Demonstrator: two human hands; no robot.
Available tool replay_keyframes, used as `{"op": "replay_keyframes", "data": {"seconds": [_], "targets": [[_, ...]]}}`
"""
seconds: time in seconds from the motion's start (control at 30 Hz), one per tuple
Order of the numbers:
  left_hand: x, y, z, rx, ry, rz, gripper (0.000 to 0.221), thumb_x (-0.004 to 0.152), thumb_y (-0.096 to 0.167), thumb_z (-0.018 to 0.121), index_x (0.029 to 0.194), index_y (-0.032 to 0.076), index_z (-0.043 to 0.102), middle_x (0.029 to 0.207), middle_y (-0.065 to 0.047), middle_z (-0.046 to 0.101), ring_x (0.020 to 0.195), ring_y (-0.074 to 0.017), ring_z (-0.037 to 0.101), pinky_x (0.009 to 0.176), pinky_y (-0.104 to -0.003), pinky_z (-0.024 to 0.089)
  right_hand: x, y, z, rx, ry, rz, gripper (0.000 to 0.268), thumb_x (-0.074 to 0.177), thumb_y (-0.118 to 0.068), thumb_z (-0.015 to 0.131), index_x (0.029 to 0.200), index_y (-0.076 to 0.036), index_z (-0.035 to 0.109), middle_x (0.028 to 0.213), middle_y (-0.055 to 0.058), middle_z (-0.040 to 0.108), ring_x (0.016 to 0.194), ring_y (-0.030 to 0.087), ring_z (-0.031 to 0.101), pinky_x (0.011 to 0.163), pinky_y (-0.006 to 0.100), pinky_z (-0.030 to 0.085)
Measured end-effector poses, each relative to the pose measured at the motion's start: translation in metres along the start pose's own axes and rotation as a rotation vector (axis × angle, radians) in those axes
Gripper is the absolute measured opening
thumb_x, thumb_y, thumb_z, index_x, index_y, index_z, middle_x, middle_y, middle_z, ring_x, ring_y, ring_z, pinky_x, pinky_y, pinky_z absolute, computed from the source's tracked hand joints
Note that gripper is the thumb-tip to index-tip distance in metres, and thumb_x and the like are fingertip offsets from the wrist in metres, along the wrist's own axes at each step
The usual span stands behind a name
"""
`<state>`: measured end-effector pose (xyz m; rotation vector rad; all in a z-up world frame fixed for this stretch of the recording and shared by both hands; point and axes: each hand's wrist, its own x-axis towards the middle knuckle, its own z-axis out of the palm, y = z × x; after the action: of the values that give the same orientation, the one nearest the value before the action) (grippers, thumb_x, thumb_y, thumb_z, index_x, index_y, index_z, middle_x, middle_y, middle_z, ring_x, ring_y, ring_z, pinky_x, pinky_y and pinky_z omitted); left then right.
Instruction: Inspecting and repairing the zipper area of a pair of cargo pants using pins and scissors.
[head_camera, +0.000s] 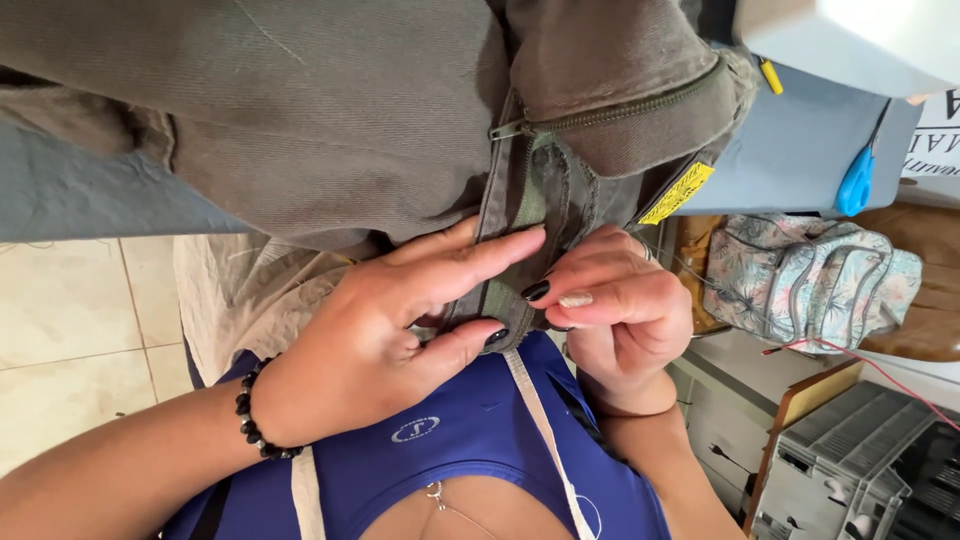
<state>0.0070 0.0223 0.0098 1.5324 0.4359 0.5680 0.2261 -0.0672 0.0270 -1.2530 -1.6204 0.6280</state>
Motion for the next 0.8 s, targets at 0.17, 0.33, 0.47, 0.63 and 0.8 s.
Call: {"op": "replay_keyframes", "data": {"seconds": [0.17,0.33,0.47,0.63,0.8], "targets": [[-0.002,0.002,0.001,-0.015,0.005,0.021,0.058,0.096,0.013,0.069,0.150,0.019,0.048,0.094,0.004,0.078,0.151,-0.0355,0.047,0.125,-0.042,0.038,-0.003,-0.009,-0.005,-0.208,-0.067,-0.011,0.008,0.101,-0.020,0.065,0.094,-0.020,0.069,0.090,0.002,0.075,0.079,0.019,0.071,0.082,0.035,0.050],[-0.003,0.000,0.005,-0.008,0.012,0.066,0.060,0.094,0.009,0.071,0.149,0.015,0.048,0.141,-0.001,0.068,0.148,-0.0365,0.051,0.124,-0.043,0.040,0.001,-0.018,-0.005,-0.361,-0.152,-0.165,0.014,0.100,-0.014,0.070,0.111,-0.018,0.065,0.101,0.001,0.072,0.086,0.021,0.067,0.080,0.036,0.052],[-0.004,0.001,0.008,-0.005,0.039,0.119,0.059,0.094,0.006,0.074,0.148,0.014,0.050,0.138,0.001,0.069,0.142,-0.0287,0.059,0.127,-0.042,0.039,0.003,-0.017,-0.003,-0.429,-0.130,-0.260,0.012,0.100,-0.011,0.069,0.110,-0.014,0.063,0.100,0.006,0.071,0.083,0.023,0.065,0.075,0.038,0.051],[-0.006,0.006,0.008,-0.043,0.058,0.152,0.056,0.095,0.002,0.074,0.146,0.011,0.052,0.141,0.002,0.067,0.134,-0.0223,0.064,0.129,-0.041,0.042,0.012,-0.016,-0.003,-0.413,-0.156,-0.339,0.006,0.098,-0.005,0.068,0.103,-0.007,0.065,0.095,0.010,0.069,0.082,0.025,0.062,0.071,0.038,0.048],[-0.005,0.005,0.007,-0.019,0.024,0.152,0.056,0.098,0.003,0.070,0.149,0.011,0.048,0.150,-0.002,0.059,0.142,-0.0245,0.060,0.131,-0.043,0.038,0.025,-0.030,-0.008,-0.321,-0.145,0.040,0.010,0.098,-0.016,0.066,0.095,-0.006,0.069,0.090,0.008,0.068,0.077,0.022,0.063,0.079,0.035,0.052]]}}
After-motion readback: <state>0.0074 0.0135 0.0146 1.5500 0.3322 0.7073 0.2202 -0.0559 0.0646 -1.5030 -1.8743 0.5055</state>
